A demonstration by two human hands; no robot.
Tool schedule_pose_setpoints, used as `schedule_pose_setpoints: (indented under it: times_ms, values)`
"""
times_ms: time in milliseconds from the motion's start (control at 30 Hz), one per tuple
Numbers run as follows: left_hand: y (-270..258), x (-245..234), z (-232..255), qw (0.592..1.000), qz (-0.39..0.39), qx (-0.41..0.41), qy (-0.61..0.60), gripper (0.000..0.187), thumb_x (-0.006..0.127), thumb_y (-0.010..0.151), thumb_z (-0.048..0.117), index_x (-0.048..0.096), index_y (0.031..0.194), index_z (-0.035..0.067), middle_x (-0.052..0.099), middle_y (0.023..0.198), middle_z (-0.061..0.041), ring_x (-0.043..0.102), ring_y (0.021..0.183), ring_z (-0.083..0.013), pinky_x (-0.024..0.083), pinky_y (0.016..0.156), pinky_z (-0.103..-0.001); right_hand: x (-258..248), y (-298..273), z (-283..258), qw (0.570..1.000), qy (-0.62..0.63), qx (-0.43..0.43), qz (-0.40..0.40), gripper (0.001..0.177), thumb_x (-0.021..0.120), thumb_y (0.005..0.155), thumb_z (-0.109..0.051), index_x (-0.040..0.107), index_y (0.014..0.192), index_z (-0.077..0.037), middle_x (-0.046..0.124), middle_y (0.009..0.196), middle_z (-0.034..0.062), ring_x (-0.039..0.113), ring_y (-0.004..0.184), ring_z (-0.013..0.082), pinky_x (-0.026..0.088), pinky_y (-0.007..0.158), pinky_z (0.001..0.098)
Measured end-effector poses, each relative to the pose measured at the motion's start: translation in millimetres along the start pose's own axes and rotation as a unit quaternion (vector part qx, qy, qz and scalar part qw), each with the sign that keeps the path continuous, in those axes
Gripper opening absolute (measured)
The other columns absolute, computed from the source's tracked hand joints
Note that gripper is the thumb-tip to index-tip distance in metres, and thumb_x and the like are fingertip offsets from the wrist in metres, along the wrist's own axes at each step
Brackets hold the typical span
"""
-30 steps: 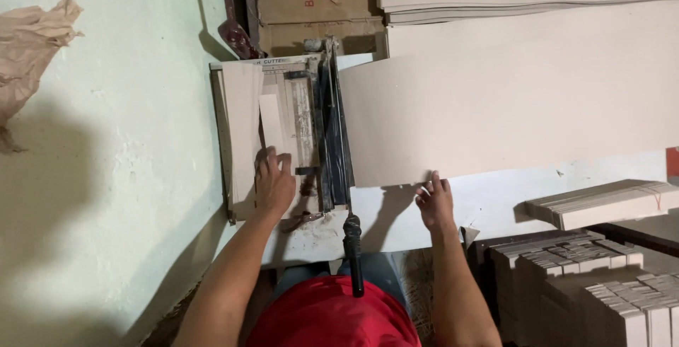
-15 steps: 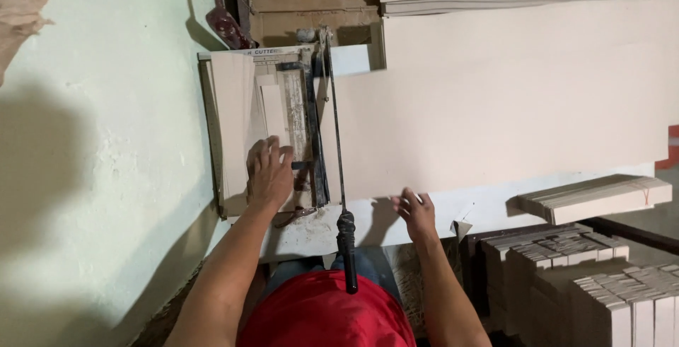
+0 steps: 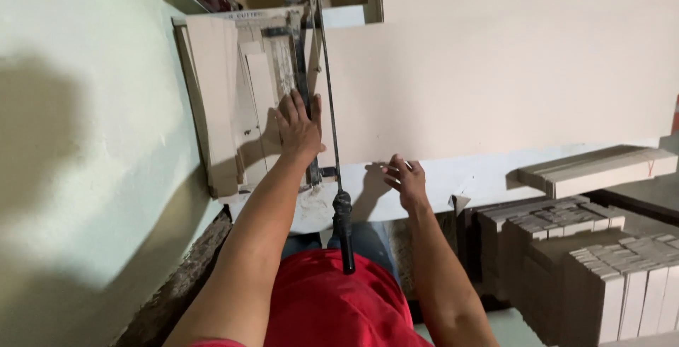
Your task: The person operates a manual paper cutter to trim large sheets of white paper. They align the paper against the machine's guide, pull down the lever to cut, and then remove the trimmed pieces. The process is repeated continuously throughout the video.
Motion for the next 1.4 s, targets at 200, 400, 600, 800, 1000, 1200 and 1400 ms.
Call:
schedule_pose_setpoints:
  times_ms: [200, 400, 600, 800, 1000, 1200, 1400]
  values:
    - [3.2, -8.5, 3.9, 0.996, 0.007, -0.020, 0.085, 0.113, 0.082, 0.082, 0.041, 0.010, 0.164, 0.012, -0.007, 0.165, -0.031, -0.002, 0.154, -0.0475, 0.020, 0.114, -0.072, 50.1, -73.8, -36.1, 0.833, -0.541, -0.059, -0.101, 0.042, 0.044, 0.104, -0.063, 0.067, 0.117, -0.031, 0.078, 0.078, -0.0028, 0.078, 0.083, 0.0246, 0.055, 0.090, 0.0423]
    - [6.3, 0.8, 1.8, 0.990, -0.024, -0.031, 0.136, 0.107, 0.078, 0.085, 0.043, 0.013, 0.164, 0.012, -0.011, 0.165, -0.029, -0.003, 0.154, -0.0457, 0.019, 0.114, -0.073, 88.0, -201.9, -16.9, 0.761, -0.609, -0.164, -0.150, 0.087, 0.056, 0.095, -0.044, 0.013, 0.162, -0.009, 0.076, 0.090, 0.0277, 0.076, 0.085, 0.0444, 0.061, 0.073, 0.0532]
    - [19.0, 21.0, -2.2, 0.997, -0.001, -0.007, 0.076, 0.115, 0.081, 0.082, 0.033, 0.004, 0.165, 0.013, -0.004, 0.164, -0.032, -0.001, 0.153, -0.0489, 0.016, 0.113, -0.074, 72.2, -104.0, 99.1, 0.725, -0.642, -0.242, -0.057, 0.084, 0.053, 0.091, -0.018, 0.014, 0.166, -0.013, 0.076, 0.099, 0.0231, 0.076, 0.083, 0.0443, 0.061, 0.075, 0.0558]
    - [15.6, 42.0, -18.8, 0.987, 0.150, 0.063, 0.017, 0.130, 0.094, 0.064, 0.038, 0.015, 0.164, 0.012, -0.013, 0.167, -0.029, -0.008, 0.152, -0.0531, 0.001, 0.110, -0.081, 69.6, -191.7, -4.5, 0.832, -0.512, -0.168, -0.134, 0.089, 0.063, 0.091, -0.039, 0.013, 0.162, -0.020, 0.076, 0.091, 0.0258, 0.074, 0.084, 0.0489, 0.057, 0.075, 0.0581]
    - [57.4, 144.4, -24.1, 0.988, -0.017, 0.150, -0.020, 0.057, 0.022, 0.095, 0.054, 0.013, 0.141, 0.022, 0.013, 0.154, -0.008, 0.016, 0.140, -0.0349, 0.011, 0.115, -0.051, 55.7, -200.6, -68.1, 0.871, -0.443, -0.066, -0.205, 0.076, 0.042, 0.093, -0.066, 0.029, 0.159, -0.032, 0.078, 0.076, 0.0136, 0.076, 0.070, 0.0368, 0.057, 0.069, 0.0477]
    - [27.2, 158.9, -106.8, 0.928, 0.047, 0.356, 0.097, 0.038, 0.039, 0.103, 0.053, 0.050, 0.140, 0.055, 0.049, 0.155, 0.016, 0.041, 0.145, -0.0155, 0.024, 0.127, -0.037, 11.7, -44.8, -0.7, 0.999, -0.049, 0.008, 0.007, 0.072, 0.059, 0.101, -0.052, 0.029, 0.155, -0.014, 0.070, 0.113, 0.0205, 0.074, 0.075, 0.0353, 0.063, 0.068, 0.0459]
    - [20.1, 110.2, -146.8, 0.914, 0.065, 0.311, 0.253, 0.027, 0.053, 0.100, 0.041, 0.046, 0.126, 0.039, 0.041, 0.137, 0.005, 0.056, 0.111, -0.0194, 0.049, 0.087, -0.038, -10.3, 1.4, -5.4, 0.992, 0.118, 0.038, -0.001, 0.053, 0.068, 0.100, -0.045, 0.038, 0.130, -0.013, 0.059, 0.095, 0.0015, 0.062, 0.065, 0.0179, 0.057, 0.056, 0.0264]
Point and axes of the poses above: each hand's wrist, its own y-axis towards the middle knuckle, its own x-axis out of the palm, z = x × y, the point moved 1 cm from there along y, towards the middle knuckle
